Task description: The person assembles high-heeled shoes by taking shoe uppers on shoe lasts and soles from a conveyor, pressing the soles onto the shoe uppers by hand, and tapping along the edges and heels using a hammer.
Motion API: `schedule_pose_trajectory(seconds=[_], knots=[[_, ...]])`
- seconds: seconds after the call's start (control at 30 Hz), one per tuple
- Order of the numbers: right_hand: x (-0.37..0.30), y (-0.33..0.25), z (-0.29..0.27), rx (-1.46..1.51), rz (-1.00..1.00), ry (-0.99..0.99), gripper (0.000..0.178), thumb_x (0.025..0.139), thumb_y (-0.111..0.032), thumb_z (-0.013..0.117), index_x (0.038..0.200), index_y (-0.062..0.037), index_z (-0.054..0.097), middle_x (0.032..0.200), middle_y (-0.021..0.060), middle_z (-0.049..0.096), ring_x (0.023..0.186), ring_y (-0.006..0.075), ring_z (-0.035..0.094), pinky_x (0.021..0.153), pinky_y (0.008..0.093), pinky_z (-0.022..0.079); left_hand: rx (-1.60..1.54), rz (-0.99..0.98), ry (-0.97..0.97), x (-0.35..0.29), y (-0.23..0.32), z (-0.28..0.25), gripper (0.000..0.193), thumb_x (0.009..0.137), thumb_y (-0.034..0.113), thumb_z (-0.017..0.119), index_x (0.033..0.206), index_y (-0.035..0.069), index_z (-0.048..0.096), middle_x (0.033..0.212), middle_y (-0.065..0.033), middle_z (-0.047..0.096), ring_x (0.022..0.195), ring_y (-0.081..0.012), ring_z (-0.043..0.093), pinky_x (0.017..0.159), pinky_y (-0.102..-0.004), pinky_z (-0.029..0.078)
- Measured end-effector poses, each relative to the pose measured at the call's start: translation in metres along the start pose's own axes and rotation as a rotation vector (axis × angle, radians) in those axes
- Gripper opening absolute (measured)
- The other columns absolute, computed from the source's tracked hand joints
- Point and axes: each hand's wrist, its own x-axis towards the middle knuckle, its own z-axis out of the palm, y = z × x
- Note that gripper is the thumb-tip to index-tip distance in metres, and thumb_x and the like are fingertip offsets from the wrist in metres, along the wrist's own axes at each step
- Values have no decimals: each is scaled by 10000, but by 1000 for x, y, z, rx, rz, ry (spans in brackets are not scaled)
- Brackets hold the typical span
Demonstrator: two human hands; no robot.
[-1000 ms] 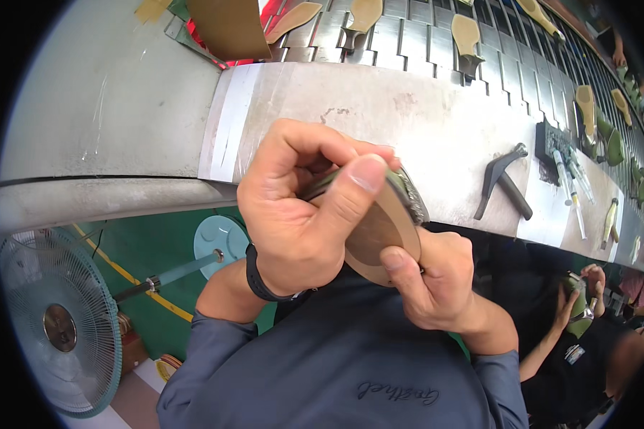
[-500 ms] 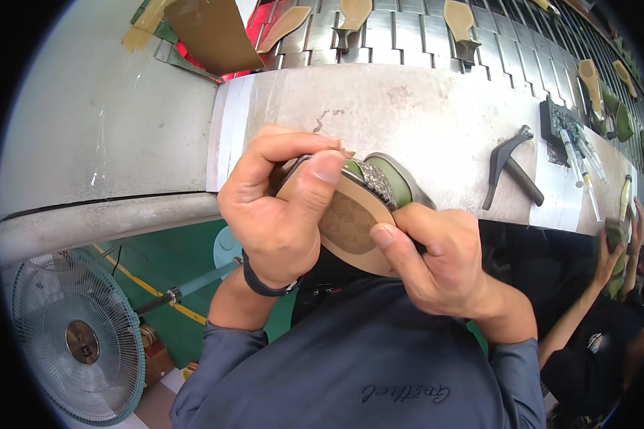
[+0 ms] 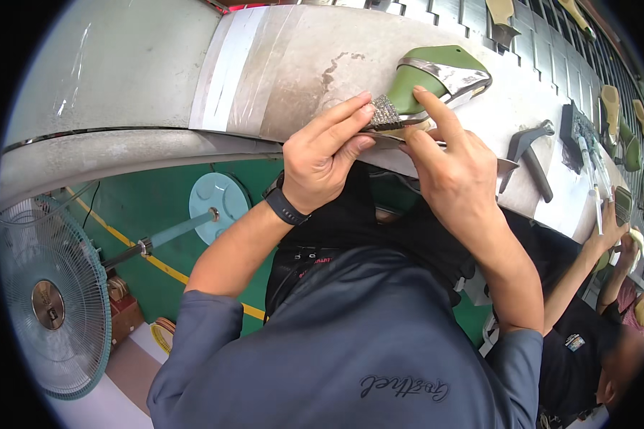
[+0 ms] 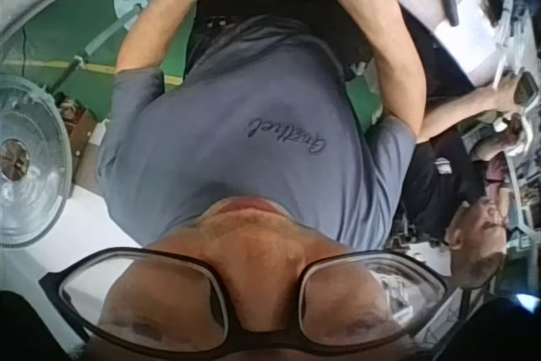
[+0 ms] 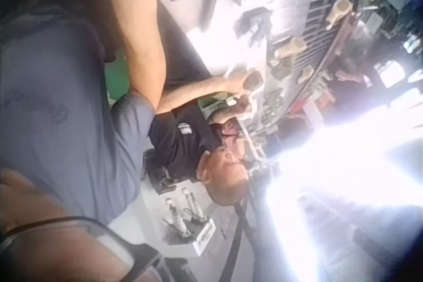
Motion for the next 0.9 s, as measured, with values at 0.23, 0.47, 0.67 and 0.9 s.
schedule_pose_trajectory(seconds=[0.23,0.47,0.67,0.9], knots=[[1,2,4,-1,-60,57,218,755,-83,842,921,-45,706,1319,211,704,831,291,754,746,360,608,218,212,-14,7,-2,-4,324,879,-19,791,1199,-8,740,1225,-244,737,1071,-355,756,895,-372,617],[7,-5,-1,19,-8,45,143,785,-62,736,917,-42,687,1283,233,704,774,257,741,801,392,609,252,235,46,10,7,1,316,849,-20,812,1159,16,765,1168,-212,755,922,-309,771,789,-349,632],[15,1,-18,83,37,-27,197,791,-114,818,886,-36,664,1298,209,702,766,262,736,734,375,596,-240,-383,102,9,28,2,314,909,-69,733,1220,-26,734,1311,-211,715,1203,-247,699,1008,-342,546],[9,30,-11,27,-121,-87,207,813,-160,818,949,-83,682,1426,217,624,762,275,734,733,351,593,100,71,-234,27,6,-5,427,917,37,771,1339,48,711,1448,-196,640,1312,-338,638,1085,-405,517]])
